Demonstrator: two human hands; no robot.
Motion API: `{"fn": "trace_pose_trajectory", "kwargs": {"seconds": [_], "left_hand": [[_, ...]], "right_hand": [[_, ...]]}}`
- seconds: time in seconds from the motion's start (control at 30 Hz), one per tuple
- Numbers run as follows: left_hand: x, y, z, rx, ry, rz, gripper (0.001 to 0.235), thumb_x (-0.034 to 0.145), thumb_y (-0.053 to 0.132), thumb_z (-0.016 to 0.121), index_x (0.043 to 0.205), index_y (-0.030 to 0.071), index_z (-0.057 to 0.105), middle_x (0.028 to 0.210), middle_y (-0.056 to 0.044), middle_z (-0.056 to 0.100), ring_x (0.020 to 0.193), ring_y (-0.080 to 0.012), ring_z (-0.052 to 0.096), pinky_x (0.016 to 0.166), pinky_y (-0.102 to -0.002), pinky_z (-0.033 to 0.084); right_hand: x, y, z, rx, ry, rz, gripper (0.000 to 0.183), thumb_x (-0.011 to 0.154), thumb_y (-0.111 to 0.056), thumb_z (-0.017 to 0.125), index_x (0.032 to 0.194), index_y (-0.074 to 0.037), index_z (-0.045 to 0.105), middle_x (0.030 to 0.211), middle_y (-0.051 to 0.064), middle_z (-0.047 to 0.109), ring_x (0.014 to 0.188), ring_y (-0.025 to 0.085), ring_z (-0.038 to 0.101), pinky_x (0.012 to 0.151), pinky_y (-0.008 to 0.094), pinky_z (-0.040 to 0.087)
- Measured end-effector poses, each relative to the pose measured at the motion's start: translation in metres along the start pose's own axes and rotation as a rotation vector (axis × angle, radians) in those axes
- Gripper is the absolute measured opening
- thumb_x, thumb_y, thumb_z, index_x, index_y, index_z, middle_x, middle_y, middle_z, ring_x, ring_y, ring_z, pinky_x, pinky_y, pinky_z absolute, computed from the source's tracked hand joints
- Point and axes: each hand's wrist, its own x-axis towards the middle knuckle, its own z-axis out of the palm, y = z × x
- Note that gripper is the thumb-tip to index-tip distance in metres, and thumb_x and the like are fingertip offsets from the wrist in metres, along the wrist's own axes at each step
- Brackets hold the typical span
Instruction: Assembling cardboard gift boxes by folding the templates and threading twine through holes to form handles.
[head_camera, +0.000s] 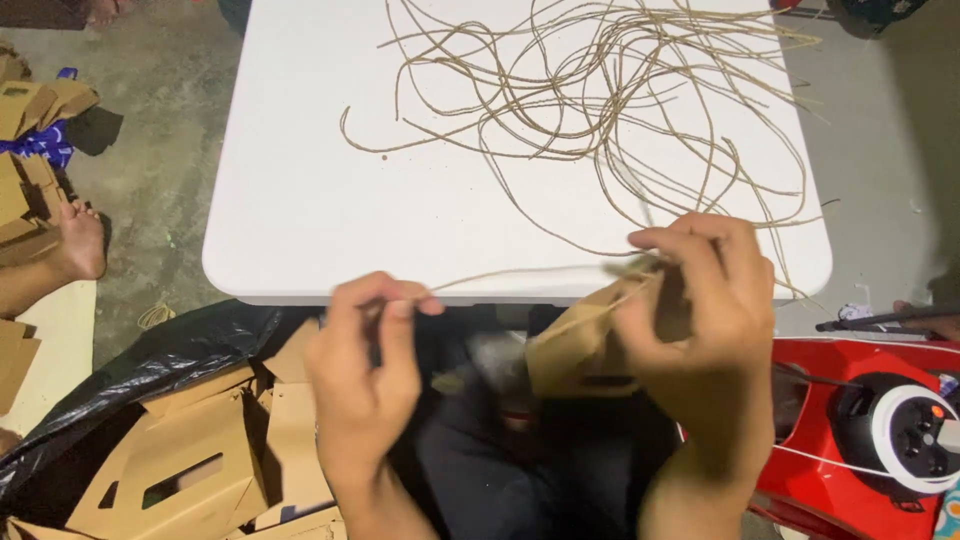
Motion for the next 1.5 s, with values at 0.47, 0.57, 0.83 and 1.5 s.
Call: {"fn": "trace_pose_trajectory", "kwargs": {"seconds": [0.47, 0.57, 0.83, 1.5], "left_hand": [[0.014, -0.003, 0.036, -0.688, 0.065, -0.194, 0.01, 0.118, 0.019, 0.055, 0.118, 0.009, 0.054, 0.127, -0.029, 0.081, 0.11, -0.0374, 0.085, 0.089, -0.039, 0.073], [0.011, -0.009, 0.04, -0.962, 0.017, -0.223, 0.01, 0.119, 0.018, 0.052, 0.12, 0.008, 0.052, 0.137, -0.041, 0.074, 0.12, -0.05, 0.082, 0.091, -0.039, 0.072], [0.007, 0.0, 0.044, -1.006, 0.087, -0.311, 0.016, 0.12, 0.022, 0.06, 0.122, 0.007, 0.055, 0.09, -0.018, 0.074, 0.103, -0.0375, 0.082, 0.092, -0.045, 0.072], [-0.004, 0.054, 0.005, -0.553, -0.234, -0.002, 0.021, 0.107, -0.005, 0.059, 0.092, 0.01, 0.06, 0.077, 0.003, 0.047, 0.064, -0.0096, 0.041, 0.062, -0.026, 0.034]], "right_hand": [[0.007, -0.003, 0.037, 0.059, -0.093, -0.03, 0.033, 0.1, 0.005, 0.05, 0.11, -0.008, 0.079, 0.103, 0.001, 0.077, 0.097, 0.021, 0.065, 0.116, 0.048, 0.031], [0.008, -0.006, 0.042, 0.047, -0.104, -0.014, 0.043, 0.097, 0.006, 0.047, 0.118, -0.007, 0.081, 0.098, 0.002, 0.067, 0.095, 0.022, 0.063, 0.117, 0.05, 0.028], [0.008, -0.007, 0.048, 0.048, -0.074, -0.023, 0.038, 0.106, 0.001, 0.053, 0.132, -0.003, 0.081, 0.097, 0.005, 0.059, 0.096, 0.024, 0.059, 0.118, 0.052, 0.028], [-0.001, -0.036, 0.01, 0.568, -0.356, -0.28, 0.034, 0.12, -0.031, 0.047, 0.135, -0.013, 0.072, 0.132, 0.008, 0.08, 0.114, 0.033, 0.076, 0.102, 0.052, 0.055]]}}
